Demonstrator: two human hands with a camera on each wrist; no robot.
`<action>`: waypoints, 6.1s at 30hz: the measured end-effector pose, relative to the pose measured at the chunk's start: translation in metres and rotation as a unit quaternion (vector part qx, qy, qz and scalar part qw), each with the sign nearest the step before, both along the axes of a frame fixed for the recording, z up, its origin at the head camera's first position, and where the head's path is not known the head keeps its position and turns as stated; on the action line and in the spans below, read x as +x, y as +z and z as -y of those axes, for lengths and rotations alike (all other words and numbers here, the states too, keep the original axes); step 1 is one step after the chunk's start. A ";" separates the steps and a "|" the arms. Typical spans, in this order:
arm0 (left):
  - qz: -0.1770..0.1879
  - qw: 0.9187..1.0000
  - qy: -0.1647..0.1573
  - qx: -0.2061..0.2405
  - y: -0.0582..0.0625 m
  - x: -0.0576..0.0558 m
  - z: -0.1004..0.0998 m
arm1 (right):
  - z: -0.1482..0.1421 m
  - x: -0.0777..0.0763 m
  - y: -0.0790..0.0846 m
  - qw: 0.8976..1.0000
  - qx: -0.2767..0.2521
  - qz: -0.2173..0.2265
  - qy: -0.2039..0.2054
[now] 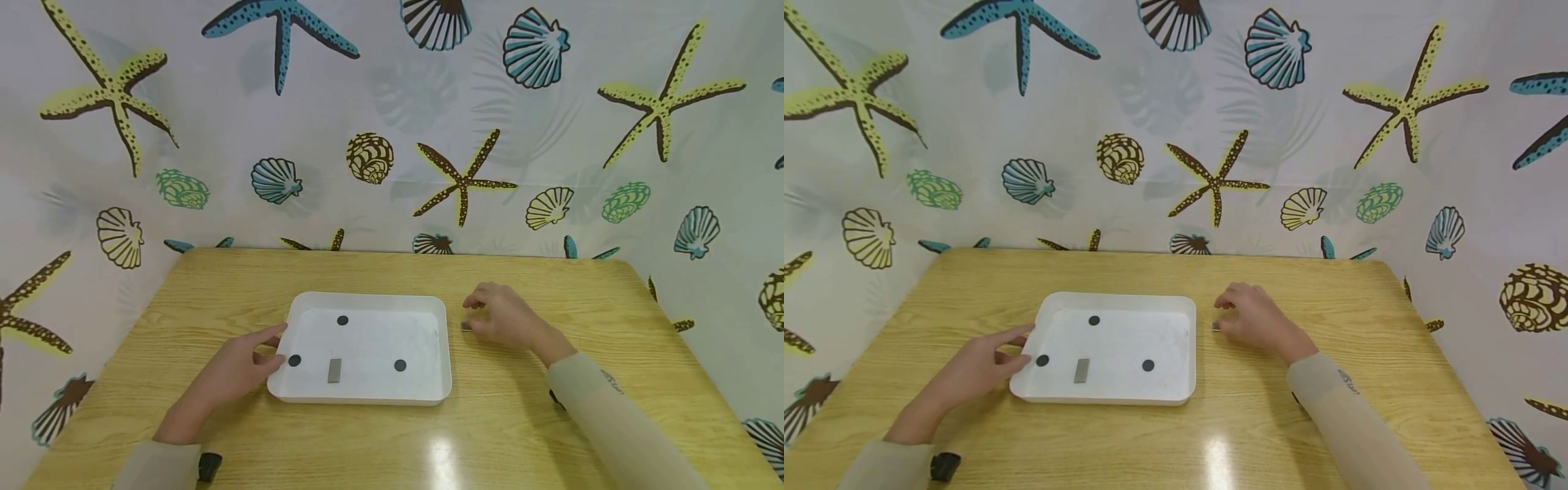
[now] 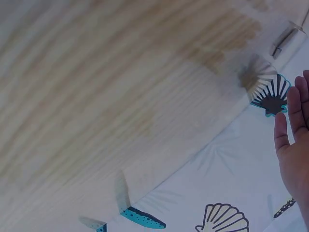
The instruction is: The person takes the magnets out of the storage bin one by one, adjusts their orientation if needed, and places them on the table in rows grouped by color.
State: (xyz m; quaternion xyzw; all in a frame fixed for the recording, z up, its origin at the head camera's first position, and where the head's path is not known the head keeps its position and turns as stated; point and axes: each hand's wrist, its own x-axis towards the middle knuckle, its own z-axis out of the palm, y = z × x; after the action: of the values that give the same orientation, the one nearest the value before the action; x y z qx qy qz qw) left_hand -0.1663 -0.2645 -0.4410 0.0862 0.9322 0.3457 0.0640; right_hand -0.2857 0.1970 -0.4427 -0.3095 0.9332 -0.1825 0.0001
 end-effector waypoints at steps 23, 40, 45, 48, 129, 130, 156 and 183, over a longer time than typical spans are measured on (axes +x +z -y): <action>0.005 1.000 0.004 -0.003 0.001 0.001 0.000 | 0.022 -0.002 0.027 0.995 -0.062 -0.053 0.053; -0.011 1.000 0.004 -0.008 0.000 0.002 0.000 | 0.063 0.009 0.039 0.994 -0.035 -0.052 0.090; -0.004 1.000 0.006 -0.004 -0.001 0.002 -0.001 | 0.078 0.014 0.040 0.993 -0.024 -0.053 0.107; -0.003 1.000 0.004 -0.003 -0.001 0.001 -0.001 | 0.087 0.018 0.040 0.991 -0.023 -0.057 0.121; -0.001 1.000 0.010 0.014 0.001 0.003 0.001 | 0.200 0.045 -0.008 0.973 0.076 0.013 0.218; -0.001 1.000 0.010 0.015 0.001 0.004 0.001 | 0.200 0.045 -0.008 0.974 0.075 0.016 0.213; 0.004 1.000 0.003 0.030 0.004 0.007 0.001 | 0.173 0.024 -0.011 0.986 0.059 0.080 0.136; 0.009 1.000 0.008 0.028 0.004 0.005 0.001 | 0.183 0.025 -0.006 0.983 0.018 0.173 0.053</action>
State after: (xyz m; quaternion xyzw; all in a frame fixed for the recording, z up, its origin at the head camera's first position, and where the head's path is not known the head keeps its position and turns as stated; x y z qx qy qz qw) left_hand -0.1616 -0.2658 -0.4372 0.0775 0.9222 0.3729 0.0677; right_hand -0.2607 0.0142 -0.4482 -0.3218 0.9046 -0.2165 0.1767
